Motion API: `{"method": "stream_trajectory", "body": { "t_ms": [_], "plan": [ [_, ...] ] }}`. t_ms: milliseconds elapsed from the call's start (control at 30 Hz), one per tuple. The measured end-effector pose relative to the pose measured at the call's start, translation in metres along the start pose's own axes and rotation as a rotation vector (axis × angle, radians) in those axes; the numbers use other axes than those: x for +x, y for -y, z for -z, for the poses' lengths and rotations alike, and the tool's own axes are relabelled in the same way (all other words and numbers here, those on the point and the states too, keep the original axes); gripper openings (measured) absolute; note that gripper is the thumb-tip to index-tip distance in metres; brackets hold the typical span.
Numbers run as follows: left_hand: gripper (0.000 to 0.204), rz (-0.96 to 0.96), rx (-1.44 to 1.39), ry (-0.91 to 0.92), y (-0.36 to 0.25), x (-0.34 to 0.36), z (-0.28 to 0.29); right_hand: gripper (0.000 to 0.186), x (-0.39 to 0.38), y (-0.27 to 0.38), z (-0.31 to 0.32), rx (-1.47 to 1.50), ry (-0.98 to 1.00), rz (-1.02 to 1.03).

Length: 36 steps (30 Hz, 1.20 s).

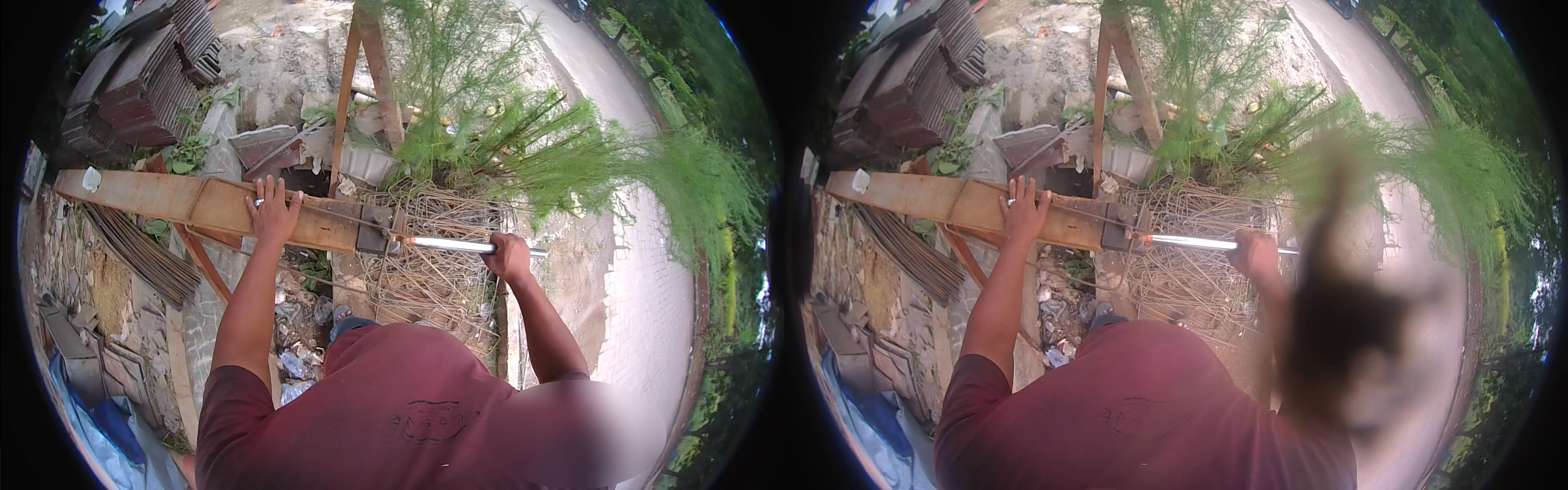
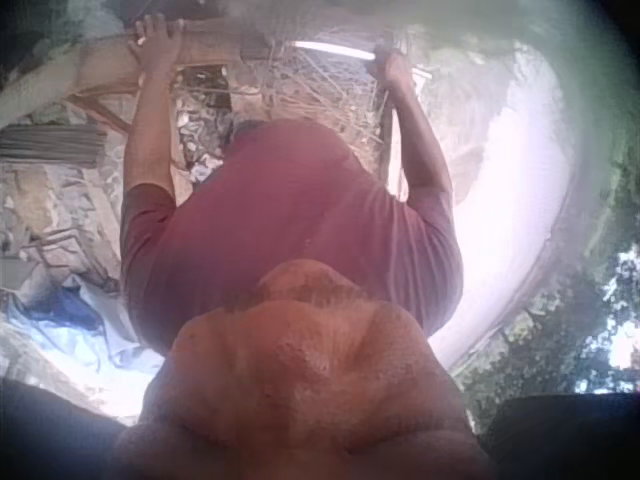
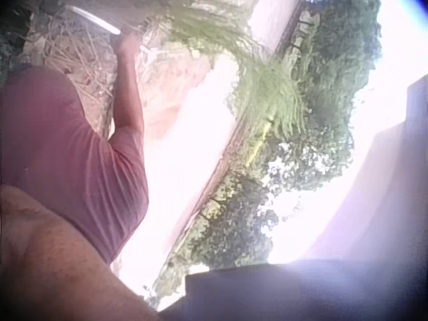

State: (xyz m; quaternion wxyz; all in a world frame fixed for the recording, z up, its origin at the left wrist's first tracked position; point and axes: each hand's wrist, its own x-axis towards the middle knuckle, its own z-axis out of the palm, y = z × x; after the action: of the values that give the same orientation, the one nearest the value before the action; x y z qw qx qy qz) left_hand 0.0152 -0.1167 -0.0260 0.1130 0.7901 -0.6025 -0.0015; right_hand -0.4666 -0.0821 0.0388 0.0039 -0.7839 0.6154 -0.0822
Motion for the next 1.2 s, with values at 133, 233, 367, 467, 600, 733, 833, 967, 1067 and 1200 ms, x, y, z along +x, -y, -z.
{"method": "stream_trajectory", "body": {
  "t_ms": [133,233,367,467,600,733,833,967,1067,1200],
  "plan": [
    [0.065,0.012,0.037,0.022,-0.003,-0.001,0.001,0.017,0.043,-0.04,0.006,-0.021,0.061,0.127],
    [0.064,0.021,0.122,0.039,-0.002,-0.001,0.002,0.018,0.08,-0.057,0.0,-0.032,0.073,0.279],
    [0.065,0.036,0.104,0.035,0.002,0.0,0.0,0.017,0.13,-0.055,-0.017,-0.025,0.088,0.43],
    [0.065,0.04,0.117,0.025,0.003,-0.001,-0.006,0.015,0.162,-0.047,-0.027,-0.013,0.093,0.569],
    [0.064,0.055,0.124,0.034,-0.002,0.0,-0.001,0.013,0.207,-0.037,-0.032,-0.059,0.152,0.729],
    [0.064,0.067,0.154,0.031,-0.001,-0.002,-0.004,0.015,0.247,-0.004,-0.028,-0.071,0.245,0.888],
    [0.065,0.067,0.177,0.032,-0.002,0.0,-0.005,0.018,0.277,0.005,-0.039,-0.137,0.335,0.967],
    [0.065,0.075,0.172,0.05,-0.002,0.0,-0.005,0.014,0.289,0.014,-0.047,-0.126,0.404,1.005],
    [0.065,0.089,0.18,0.079,-0.007,0.0,0.002,0.008,0.268,-0.004,-0.059,-0.13,0.393,0.888],
    [0.066,0.08,0.204,0.028,-0.002,0.002,-0.004,0.01,0.239,-0.014,-0.056,-0.051,0.317,0.808]
  ]
}}
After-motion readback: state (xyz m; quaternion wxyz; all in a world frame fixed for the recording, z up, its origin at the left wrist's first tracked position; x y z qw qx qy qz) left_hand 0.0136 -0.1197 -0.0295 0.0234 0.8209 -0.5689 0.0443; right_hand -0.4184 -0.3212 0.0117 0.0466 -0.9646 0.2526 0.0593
